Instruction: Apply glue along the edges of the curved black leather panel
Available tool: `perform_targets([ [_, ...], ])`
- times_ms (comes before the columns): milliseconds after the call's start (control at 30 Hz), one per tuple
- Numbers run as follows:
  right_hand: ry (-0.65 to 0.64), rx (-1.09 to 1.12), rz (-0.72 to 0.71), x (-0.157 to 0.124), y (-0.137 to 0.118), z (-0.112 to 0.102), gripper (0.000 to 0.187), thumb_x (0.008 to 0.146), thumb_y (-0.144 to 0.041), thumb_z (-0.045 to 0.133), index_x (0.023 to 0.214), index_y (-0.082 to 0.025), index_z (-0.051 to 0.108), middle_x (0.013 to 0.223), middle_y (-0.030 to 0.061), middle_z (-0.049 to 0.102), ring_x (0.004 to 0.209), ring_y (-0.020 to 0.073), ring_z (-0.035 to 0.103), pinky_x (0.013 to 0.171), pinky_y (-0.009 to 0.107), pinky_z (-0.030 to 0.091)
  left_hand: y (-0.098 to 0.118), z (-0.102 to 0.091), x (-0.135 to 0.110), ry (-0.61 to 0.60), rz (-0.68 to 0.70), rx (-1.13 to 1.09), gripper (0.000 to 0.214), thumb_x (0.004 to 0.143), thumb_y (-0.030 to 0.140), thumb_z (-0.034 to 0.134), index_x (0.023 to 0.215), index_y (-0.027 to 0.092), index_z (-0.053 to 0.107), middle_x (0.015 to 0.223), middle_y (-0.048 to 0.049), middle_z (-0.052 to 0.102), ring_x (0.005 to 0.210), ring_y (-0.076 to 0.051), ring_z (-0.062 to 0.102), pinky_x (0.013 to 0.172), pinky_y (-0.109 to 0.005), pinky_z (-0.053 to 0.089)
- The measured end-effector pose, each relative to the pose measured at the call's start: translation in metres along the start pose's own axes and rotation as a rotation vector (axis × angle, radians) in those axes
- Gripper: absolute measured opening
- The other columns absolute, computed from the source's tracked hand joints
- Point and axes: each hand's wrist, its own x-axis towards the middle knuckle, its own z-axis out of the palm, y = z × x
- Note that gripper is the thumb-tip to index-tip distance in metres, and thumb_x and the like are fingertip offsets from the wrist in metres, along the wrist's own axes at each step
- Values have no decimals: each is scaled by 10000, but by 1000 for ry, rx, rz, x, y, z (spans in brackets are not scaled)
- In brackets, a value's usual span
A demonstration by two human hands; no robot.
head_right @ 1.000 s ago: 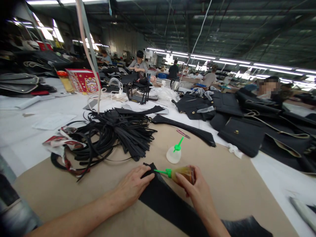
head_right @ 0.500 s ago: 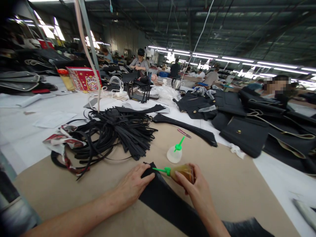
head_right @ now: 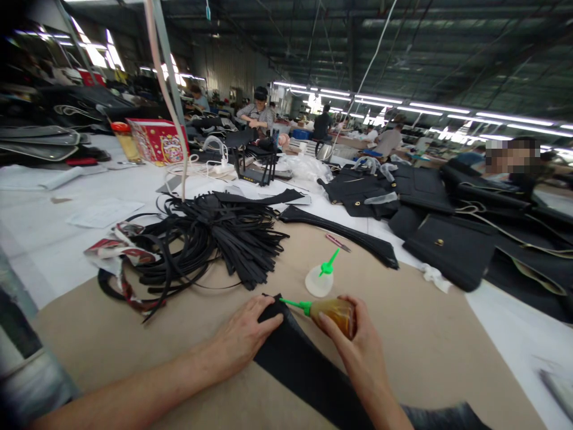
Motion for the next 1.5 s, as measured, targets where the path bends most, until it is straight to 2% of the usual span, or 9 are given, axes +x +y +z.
perform_targets([
  [133,-55,-97,-96,1,-1,5,593,735,-649,670,1124,-227,524,970,52,639,843,262,608,756,385,481,1,-2,0,7,5,-8,344,908,128,461,1214,256,551,1337,-120,456,1248,-276,442,1013,-437,459],
  [300,0,-147,-130,1,2,6,600,735,-678,658,1127,-247,516,1013,50,628,888,270,604,806,403,465,0,2,-1,6,-9,1,322,924,147,447,1205,259,558,1359,-123,438,1269,-285,427,1036,-448,443],
  [533,-46,-128,-126,2,3,11,605,741,-674,662,1142,-250,503,1016,44,625,893,263,605,806,392,464,0,0,0,9,-28,-17,305,937,171,438,1198,269,560,1350,-114,439,1260,-284,435,1013,-451,466],
  [800,32,-161,-121,2,6,8,602,738,-685,652,1136,-255,511,1024,44,619,898,262,601,802,392,458,0,1,-2,-7,-26,-25,318,927,155,448,1203,264,561,1377,-144,426,1291,-315,416,1025,-478,450],
  [1000,-27,-140,-109,2,4,13,619,728,-695,648,1132,-247,508,1004,43,629,892,260,608,798,387,467,1,0,-1,-6,-29,-8,301,925,152,449,1185,259,558,1364,-135,435,1274,-306,436,1018,-462,459],
  [1200,63,-171,-112,4,4,9,623,708,-705,642,1116,-250,520,1014,42,625,887,264,609,791,386,466,0,1,-2,-10,-34,-8,294,933,168,445,1186,268,553,1355,-126,438,1269,-296,444,1026,-445,457],
  [1367,-3,-143,-133,2,4,10,605,731,-684,645,1131,-250,516,1007,37,631,881,253,612,791,374,471,-1,2,-2,-4,-26,6,307,930,162,450,1201,268,548,1364,-130,421,1277,-309,432,1041,-451,443],
  [1500,27,-159,-141,3,8,12,608,731,-686,645,1128,-244,518,1007,45,629,877,258,610,785,383,474,-1,2,-2,0,-13,16,306,931,159,449,1204,264,542,1361,-124,420,1275,-303,430,1048,-448,439],
])
